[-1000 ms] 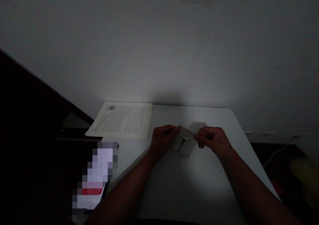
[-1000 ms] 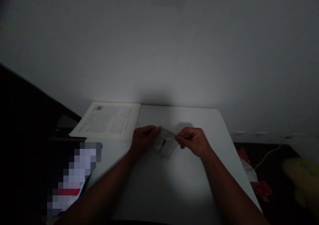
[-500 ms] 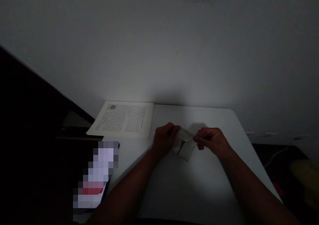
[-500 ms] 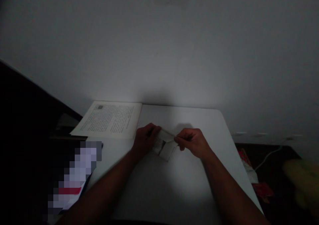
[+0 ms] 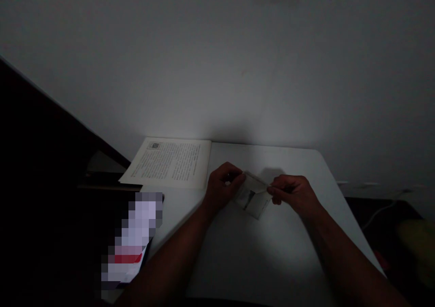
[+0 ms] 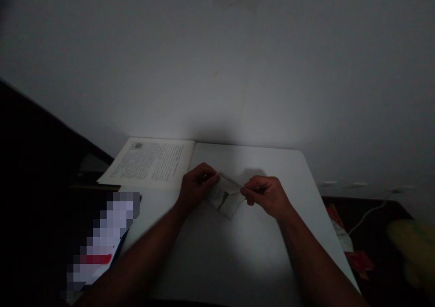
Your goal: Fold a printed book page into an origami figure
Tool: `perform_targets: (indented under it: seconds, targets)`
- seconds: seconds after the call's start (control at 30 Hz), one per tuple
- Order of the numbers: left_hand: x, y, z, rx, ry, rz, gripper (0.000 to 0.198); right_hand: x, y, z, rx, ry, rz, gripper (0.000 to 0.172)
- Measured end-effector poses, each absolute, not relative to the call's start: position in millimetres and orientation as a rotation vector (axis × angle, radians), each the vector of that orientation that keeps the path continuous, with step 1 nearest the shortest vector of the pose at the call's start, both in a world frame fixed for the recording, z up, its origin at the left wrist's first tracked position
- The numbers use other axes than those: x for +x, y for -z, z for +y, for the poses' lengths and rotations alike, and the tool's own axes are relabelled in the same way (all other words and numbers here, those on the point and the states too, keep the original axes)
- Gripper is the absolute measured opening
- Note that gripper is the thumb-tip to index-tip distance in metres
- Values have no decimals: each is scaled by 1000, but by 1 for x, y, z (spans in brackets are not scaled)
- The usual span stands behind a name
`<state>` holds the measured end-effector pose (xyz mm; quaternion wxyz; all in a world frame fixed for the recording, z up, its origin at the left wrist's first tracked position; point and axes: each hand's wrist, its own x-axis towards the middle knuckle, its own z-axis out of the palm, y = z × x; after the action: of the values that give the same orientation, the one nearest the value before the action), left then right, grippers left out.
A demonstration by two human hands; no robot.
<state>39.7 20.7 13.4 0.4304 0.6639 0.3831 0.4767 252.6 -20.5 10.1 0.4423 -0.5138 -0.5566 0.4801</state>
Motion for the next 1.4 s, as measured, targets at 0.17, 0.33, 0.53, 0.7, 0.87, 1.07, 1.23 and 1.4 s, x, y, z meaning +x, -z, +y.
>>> perform_targets:
  seconds: [0.17, 0.33, 0.53, 0.7, 0.87, 1.07, 1.23, 1.4]
  targets:
    - [40, -15, 23, 1584, -1163, 949, 16, 251, -10, -21, -1292, -1178, -1417, 22]
    - [40, -15, 23, 1573, -1148, 965, 15, 253, -7, -22, -1295, -1190, -1458, 18]
    - [41, -16, 20, 1625, -1220, 1032, 11, 251, -7, -19, -1280, -1200, -1459, 18]
    - [42, -14, 20, 1552, -1234, 1019, 11, 250, -9, -20, -1281, -1212, -1440, 18]
    - [41, -10, 21, 1543, -1158, 953, 15, 252, -9, -21, -1275, -1239, -1424, 16]
    - [40, -16, 21, 1592, -1146, 969, 18, 253, -7, -20, -1267, -1282, -1406, 16]
    - [40, -14, 24, 1430, -1054, 992, 21, 256, -7, -19, -1248, -1313, -1405, 18]
    - [37, -10, 29, 1415, -718, 844, 28, 255, -6, -20, -1248, -1366, -1429, 22]
